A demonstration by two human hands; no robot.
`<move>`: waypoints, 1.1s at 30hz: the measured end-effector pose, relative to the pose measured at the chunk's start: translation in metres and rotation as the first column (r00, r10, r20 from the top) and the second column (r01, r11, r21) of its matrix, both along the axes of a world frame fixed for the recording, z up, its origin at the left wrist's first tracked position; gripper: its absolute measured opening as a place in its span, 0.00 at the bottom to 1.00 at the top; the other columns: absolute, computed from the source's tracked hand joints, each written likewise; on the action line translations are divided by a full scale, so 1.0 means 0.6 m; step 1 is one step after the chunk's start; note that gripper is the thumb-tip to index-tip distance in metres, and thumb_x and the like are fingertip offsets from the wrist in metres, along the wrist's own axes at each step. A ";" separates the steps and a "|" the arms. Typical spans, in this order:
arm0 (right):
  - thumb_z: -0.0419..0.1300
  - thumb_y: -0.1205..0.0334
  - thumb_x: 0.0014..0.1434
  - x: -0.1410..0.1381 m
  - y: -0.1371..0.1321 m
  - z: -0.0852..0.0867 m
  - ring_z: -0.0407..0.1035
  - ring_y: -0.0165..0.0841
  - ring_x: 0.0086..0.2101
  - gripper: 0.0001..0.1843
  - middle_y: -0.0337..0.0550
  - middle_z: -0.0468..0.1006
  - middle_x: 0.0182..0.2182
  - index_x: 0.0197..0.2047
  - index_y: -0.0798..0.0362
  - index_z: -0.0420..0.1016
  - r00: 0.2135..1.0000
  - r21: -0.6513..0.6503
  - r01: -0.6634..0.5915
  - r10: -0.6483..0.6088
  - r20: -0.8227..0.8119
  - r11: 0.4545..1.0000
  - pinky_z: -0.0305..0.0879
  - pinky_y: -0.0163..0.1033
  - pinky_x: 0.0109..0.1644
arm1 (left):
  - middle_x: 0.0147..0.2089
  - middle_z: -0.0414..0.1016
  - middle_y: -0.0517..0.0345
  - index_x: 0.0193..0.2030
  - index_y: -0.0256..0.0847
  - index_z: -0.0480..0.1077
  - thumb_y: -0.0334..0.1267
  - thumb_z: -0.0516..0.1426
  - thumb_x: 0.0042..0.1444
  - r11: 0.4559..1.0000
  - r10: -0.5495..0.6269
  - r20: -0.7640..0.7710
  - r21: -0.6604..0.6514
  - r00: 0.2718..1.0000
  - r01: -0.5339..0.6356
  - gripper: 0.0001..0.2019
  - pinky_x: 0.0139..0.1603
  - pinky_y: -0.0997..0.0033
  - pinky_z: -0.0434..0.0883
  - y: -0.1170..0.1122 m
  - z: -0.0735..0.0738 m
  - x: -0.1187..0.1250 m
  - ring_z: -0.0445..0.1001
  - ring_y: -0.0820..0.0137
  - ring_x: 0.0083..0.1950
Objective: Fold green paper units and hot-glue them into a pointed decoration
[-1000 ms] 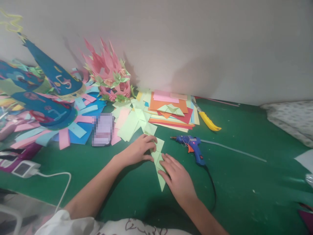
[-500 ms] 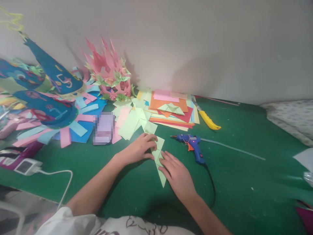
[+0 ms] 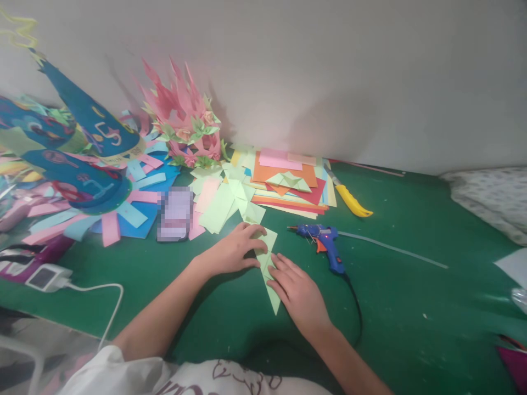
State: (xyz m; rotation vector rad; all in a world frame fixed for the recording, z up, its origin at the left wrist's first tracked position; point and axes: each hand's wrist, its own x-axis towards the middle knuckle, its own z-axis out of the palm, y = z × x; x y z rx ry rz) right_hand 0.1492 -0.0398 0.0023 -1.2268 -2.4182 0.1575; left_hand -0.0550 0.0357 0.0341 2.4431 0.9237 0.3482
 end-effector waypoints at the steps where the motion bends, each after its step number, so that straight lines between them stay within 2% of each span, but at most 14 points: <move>1: 0.50 0.64 0.64 0.000 0.000 0.000 0.67 0.39 0.52 0.14 0.49 0.75 0.50 0.44 0.55 0.77 1.000 0.004 -0.001 0.001 0.004 1.000 0.69 0.45 0.54 | 0.56 0.60 0.51 0.45 0.43 0.70 0.39 0.59 0.54 1.000 0.002 -0.002 -0.004 1.000 -0.002 0.11 0.54 0.58 0.63 -0.001 0.002 0.000 0.60 0.59 0.53; 9: 0.52 0.64 0.63 -0.001 0.001 0.004 0.67 0.40 0.53 0.14 0.51 0.74 0.51 0.45 0.57 0.77 1.000 -0.038 -0.025 0.025 -0.011 0.999 0.68 0.46 0.55 | 0.55 0.61 0.51 0.44 0.44 0.70 0.37 0.60 0.51 0.999 0.011 -0.008 -0.044 1.000 -0.011 0.12 0.53 0.58 0.64 -0.006 0.008 0.003 0.59 0.59 0.53; 14: 0.52 0.63 0.64 -0.001 0.002 0.005 0.67 0.40 0.52 0.13 0.47 0.74 0.51 0.44 0.53 0.77 1.000 -0.065 0.014 -0.016 -0.020 0.998 0.69 0.46 0.54 | 0.52 0.61 0.51 0.42 0.42 0.70 0.36 0.60 0.52 0.999 0.020 -0.001 -0.041 1.000 -0.020 0.10 0.53 0.59 0.64 -0.005 0.004 0.004 0.60 0.60 0.53; 18: 0.53 0.64 0.62 -0.001 0.002 0.007 0.67 0.39 0.52 0.12 0.47 0.74 0.51 0.44 0.54 0.77 0.999 -0.090 0.014 -0.018 -0.044 0.996 0.68 0.45 0.54 | 0.52 0.61 0.51 0.40 0.42 0.69 0.36 0.60 0.52 0.999 0.021 0.005 -0.048 1.000 -0.021 0.09 0.53 0.59 0.64 -0.005 0.003 0.003 0.60 0.60 0.53; 27: 0.53 0.65 0.63 -0.005 0.002 0.005 0.68 0.38 0.52 0.12 0.47 0.76 0.49 0.43 0.53 0.78 0.998 -0.087 0.051 -0.055 -0.039 0.995 0.70 0.42 0.53 | 0.50 0.62 0.51 0.43 0.42 0.69 0.36 0.60 0.53 0.999 0.009 0.014 -0.050 1.000 -0.008 0.10 0.53 0.60 0.64 -0.005 0.003 0.003 0.59 0.61 0.53; 33: 0.52 0.68 0.63 -0.004 0.004 0.009 0.67 0.39 0.53 0.13 0.46 0.75 0.51 0.45 0.53 0.77 0.998 -0.096 0.010 -0.015 -0.056 0.995 0.69 0.44 0.55 | 0.49 0.63 0.51 0.42 0.42 0.69 0.37 0.59 0.54 0.998 0.000 0.026 -0.056 1.000 0.001 0.09 0.53 0.60 0.63 -0.004 0.002 0.003 0.60 0.61 0.52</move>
